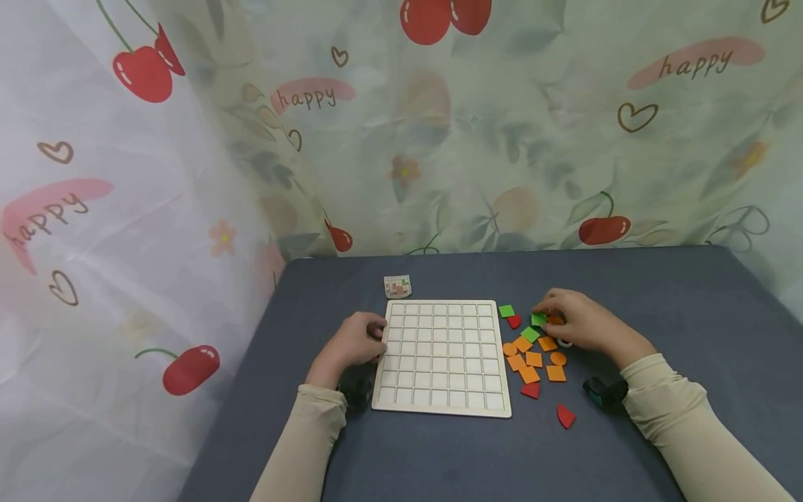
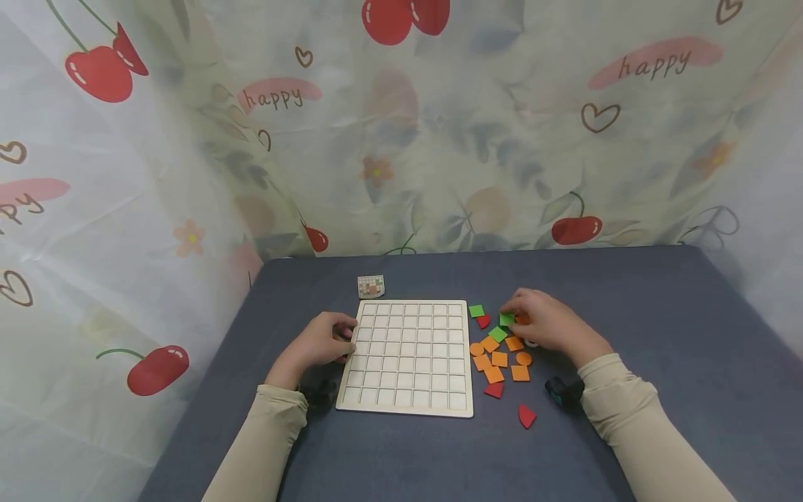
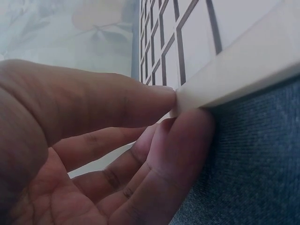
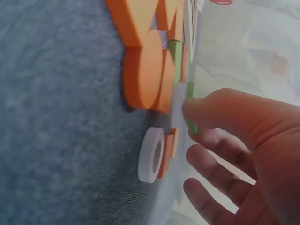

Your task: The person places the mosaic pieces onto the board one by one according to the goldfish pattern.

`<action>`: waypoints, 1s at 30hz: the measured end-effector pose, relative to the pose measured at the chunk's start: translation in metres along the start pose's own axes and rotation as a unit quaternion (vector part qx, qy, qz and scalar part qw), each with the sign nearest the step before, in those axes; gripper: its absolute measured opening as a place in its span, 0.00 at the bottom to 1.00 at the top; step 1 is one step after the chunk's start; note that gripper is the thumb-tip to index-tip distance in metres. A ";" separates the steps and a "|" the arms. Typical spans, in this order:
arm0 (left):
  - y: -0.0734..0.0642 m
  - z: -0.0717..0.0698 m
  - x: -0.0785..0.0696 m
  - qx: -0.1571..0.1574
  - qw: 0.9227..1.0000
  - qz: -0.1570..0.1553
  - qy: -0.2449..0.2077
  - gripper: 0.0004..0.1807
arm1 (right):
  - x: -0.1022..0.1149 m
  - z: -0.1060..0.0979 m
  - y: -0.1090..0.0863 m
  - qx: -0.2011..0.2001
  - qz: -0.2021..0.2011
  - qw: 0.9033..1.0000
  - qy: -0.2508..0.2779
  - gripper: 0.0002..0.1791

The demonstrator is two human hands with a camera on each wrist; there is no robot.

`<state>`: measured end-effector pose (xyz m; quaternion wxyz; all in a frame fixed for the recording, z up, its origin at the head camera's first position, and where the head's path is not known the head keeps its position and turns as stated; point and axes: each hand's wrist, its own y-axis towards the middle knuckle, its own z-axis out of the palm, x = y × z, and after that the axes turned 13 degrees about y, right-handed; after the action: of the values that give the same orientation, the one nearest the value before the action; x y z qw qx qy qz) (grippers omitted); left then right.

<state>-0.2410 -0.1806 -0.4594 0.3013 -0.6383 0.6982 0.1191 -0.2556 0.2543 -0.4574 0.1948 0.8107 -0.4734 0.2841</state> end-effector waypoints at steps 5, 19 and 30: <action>0.001 0.001 0.001 0.001 1.000 0.000 0.002 0.29 | 0.005 0.002 0.002 -0.020 -0.006 1.000 0.005 0.16; 0.002 0.001 0.002 -0.001 1.000 -0.001 0.002 0.29 | 0.031 0.021 0.022 -0.020 -0.037 0.998 0.038 0.16; 0.000 0.001 0.001 0.000 1.000 -0.001 0.001 0.29 | 0.052 0.037 0.042 0.009 -0.055 0.997 0.057 0.17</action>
<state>-0.2408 -0.1814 -0.4609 0.3005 -0.6391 0.6981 0.1179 -0.2617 0.1788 -0.4497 0.2294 0.8197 -0.4137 0.3230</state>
